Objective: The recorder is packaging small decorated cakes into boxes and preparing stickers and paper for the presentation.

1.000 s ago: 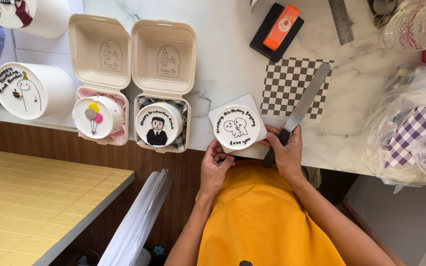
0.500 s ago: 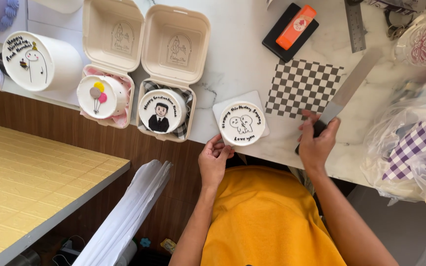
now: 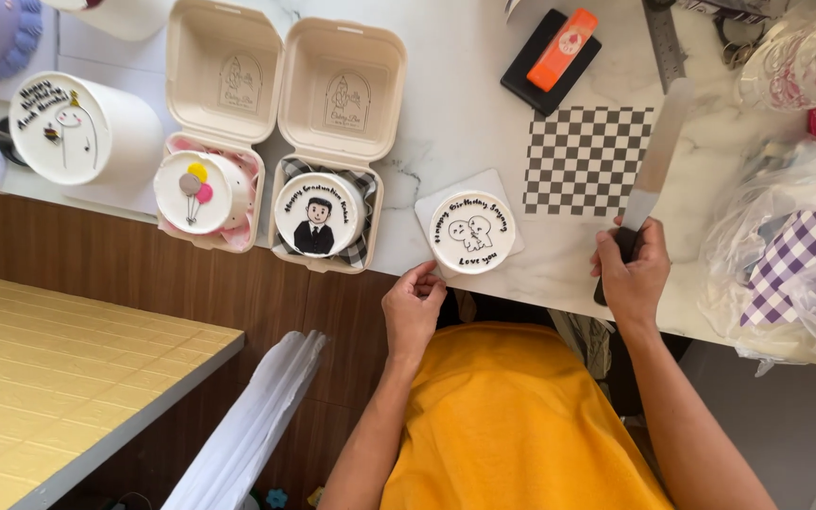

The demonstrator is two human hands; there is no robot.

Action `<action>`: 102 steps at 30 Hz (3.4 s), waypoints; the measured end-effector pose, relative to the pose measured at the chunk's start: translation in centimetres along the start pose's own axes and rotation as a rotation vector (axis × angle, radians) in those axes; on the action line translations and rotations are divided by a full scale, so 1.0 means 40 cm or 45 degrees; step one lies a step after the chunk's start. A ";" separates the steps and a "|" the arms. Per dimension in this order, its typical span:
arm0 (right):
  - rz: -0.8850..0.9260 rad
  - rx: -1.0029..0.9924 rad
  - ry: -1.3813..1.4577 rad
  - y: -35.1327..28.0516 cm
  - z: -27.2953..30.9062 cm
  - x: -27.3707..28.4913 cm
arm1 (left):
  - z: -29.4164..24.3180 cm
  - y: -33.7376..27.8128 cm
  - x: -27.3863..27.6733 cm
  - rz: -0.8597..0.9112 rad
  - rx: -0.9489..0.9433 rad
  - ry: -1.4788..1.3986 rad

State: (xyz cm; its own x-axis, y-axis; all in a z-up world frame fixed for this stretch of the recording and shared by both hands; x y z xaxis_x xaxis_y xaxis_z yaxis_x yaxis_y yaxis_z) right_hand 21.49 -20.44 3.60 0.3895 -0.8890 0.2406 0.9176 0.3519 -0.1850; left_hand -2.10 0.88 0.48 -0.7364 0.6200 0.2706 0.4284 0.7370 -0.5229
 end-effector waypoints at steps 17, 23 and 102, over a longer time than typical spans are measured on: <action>0.232 -0.379 0.013 -0.233 -0.046 -0.105 | -0.097 0.050 0.008 0.357 -0.269 0.478; 0.252 -0.441 -0.019 -0.252 -0.020 -0.123 | -0.097 0.061 0.003 0.372 -0.105 0.444; 0.294 -0.784 -0.161 -0.257 -0.001 -0.198 | -0.120 0.072 0.016 0.389 0.020 0.597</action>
State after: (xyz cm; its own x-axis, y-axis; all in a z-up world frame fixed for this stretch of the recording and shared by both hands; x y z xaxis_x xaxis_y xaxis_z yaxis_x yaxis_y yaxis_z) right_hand 8.98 -17.02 3.57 0.6110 -0.7566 0.2329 0.6111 0.2638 -0.7463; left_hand 1.17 4.68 3.05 -0.2666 0.8608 0.4336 0.5753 0.5030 -0.6450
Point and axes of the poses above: each hand's wrist, its own y-axis towards the middle knuckle, its own x-axis out of the back of the hand, z = x × y, the point moved 5 cm from there along y, towards the middle knuckle, and after that the axes turned 1 degree about -y, right-handed, at the moved point
